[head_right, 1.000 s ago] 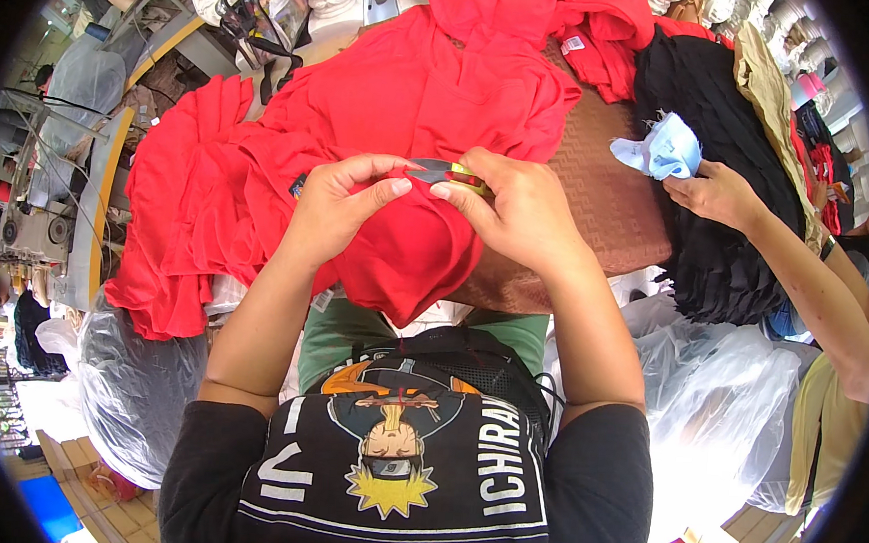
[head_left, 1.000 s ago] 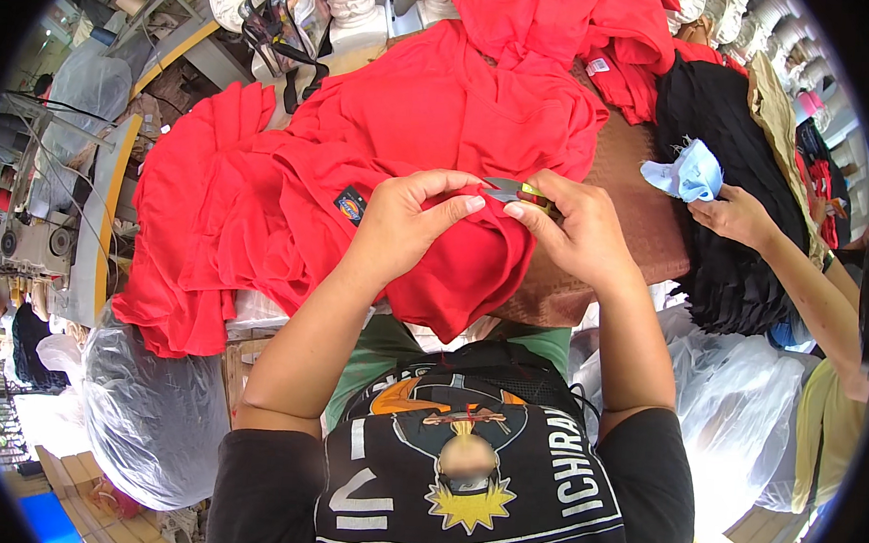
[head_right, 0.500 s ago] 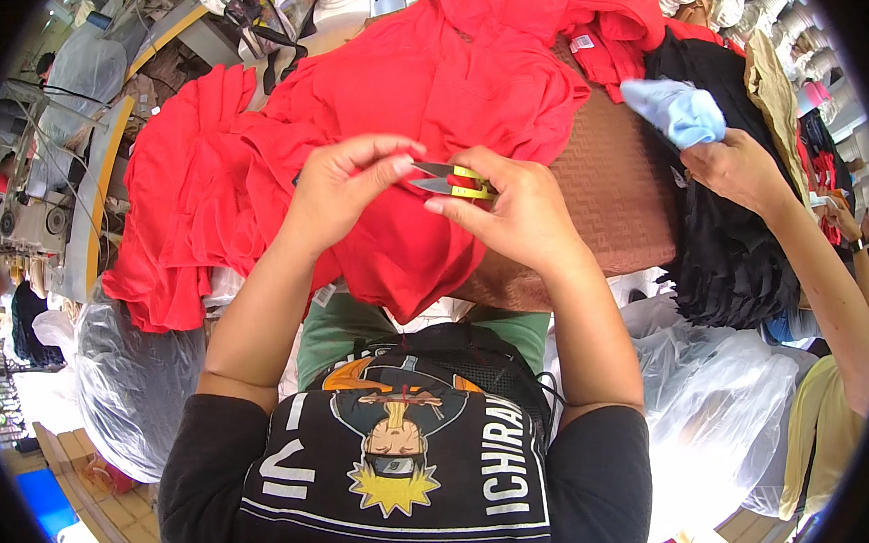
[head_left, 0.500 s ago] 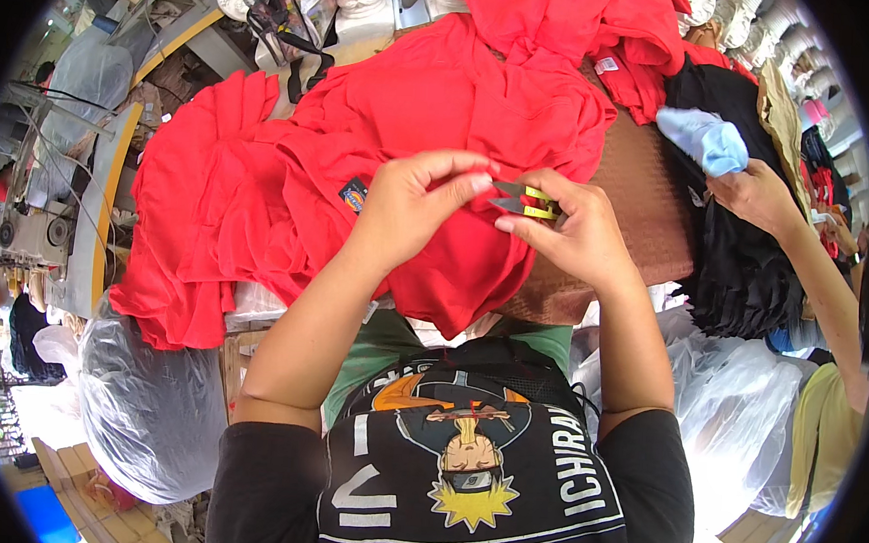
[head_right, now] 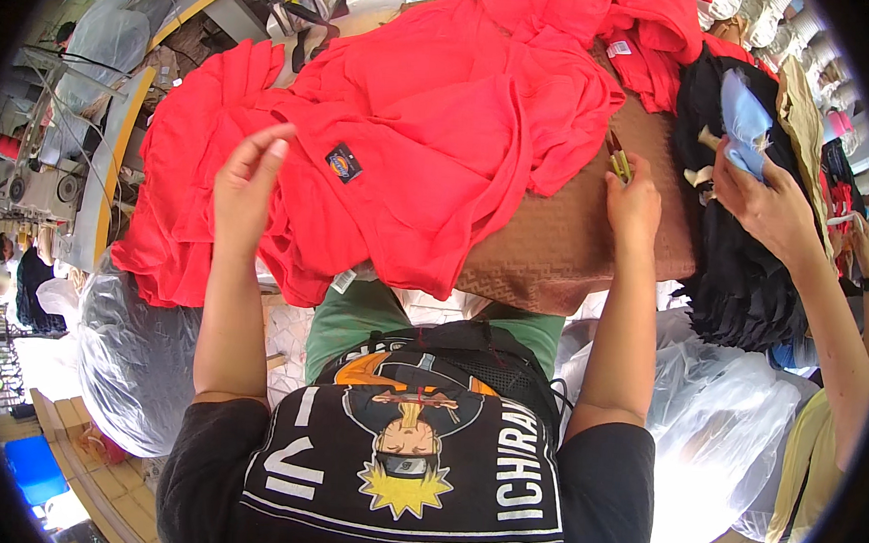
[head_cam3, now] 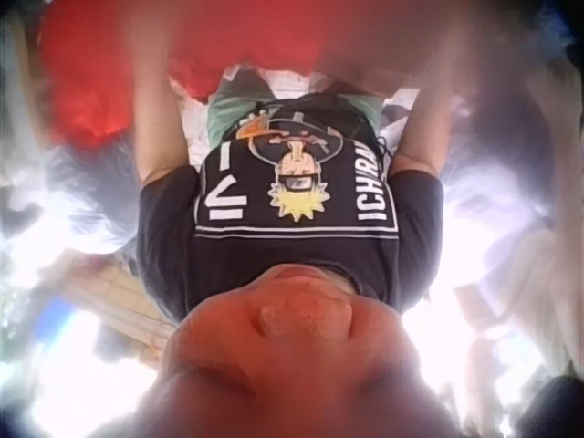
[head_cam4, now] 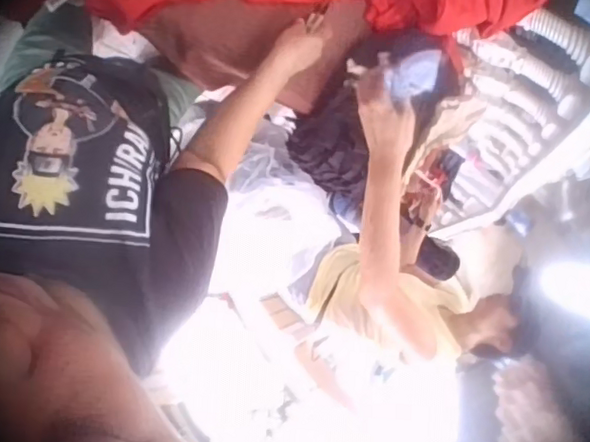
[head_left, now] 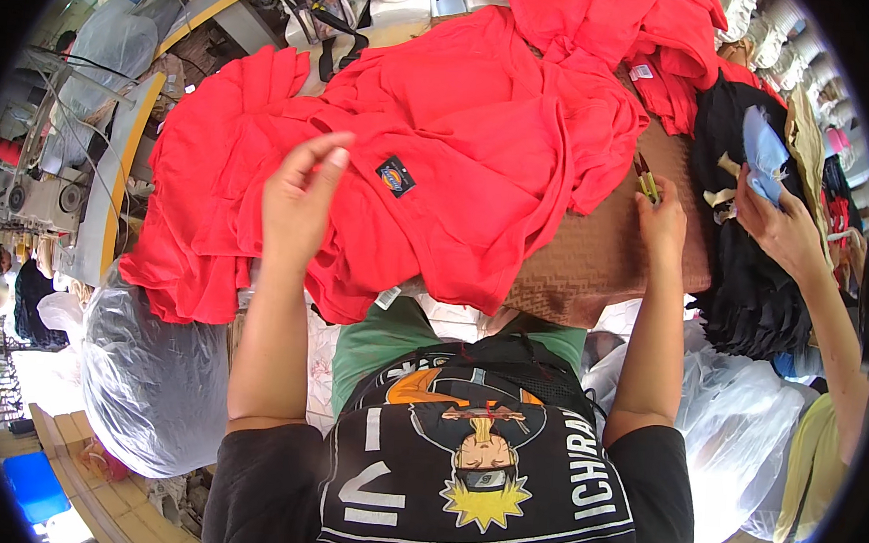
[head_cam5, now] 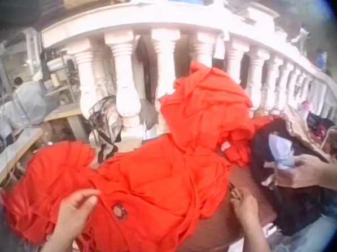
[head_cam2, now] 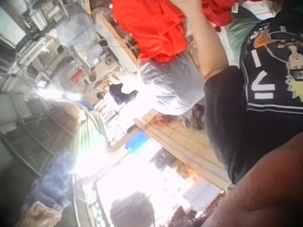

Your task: The person uses snips to trim excess threads from the seams and labels of red garments on a work table, turning the items over to check different areas.

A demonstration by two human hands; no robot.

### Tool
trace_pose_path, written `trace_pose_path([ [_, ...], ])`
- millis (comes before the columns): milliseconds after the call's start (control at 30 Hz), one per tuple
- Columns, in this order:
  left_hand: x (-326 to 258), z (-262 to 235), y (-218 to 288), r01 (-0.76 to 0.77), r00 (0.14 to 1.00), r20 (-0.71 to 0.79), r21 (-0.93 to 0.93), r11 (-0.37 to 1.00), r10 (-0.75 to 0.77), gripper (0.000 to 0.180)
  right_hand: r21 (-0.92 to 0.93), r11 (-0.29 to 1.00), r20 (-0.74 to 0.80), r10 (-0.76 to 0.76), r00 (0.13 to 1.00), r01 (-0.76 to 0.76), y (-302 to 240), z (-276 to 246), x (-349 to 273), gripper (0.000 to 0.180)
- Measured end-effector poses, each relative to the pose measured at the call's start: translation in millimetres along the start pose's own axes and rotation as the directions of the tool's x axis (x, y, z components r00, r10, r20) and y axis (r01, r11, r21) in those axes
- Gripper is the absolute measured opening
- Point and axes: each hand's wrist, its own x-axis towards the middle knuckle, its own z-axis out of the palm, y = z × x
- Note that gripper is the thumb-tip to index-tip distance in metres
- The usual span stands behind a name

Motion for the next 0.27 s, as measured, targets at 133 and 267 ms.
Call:
trace_pose_path([
  [133,26.5,-31.7,-26.2,0.035,0.986,-0.165,0.138,0.99,-0.012,0.037,-0.116,0.945,-0.073,-0.314,0.947,0.304,-30.3,-18.4,-12.7,0.048],
  [267,53.9,-44.4,-67.1,-0.236,0.97,0.087,0.557,0.797,0.226,0.061,0.055,0.672,0.187,-0.734,0.653,0.739,-96.8,-32.2,-45.4,0.063],
])
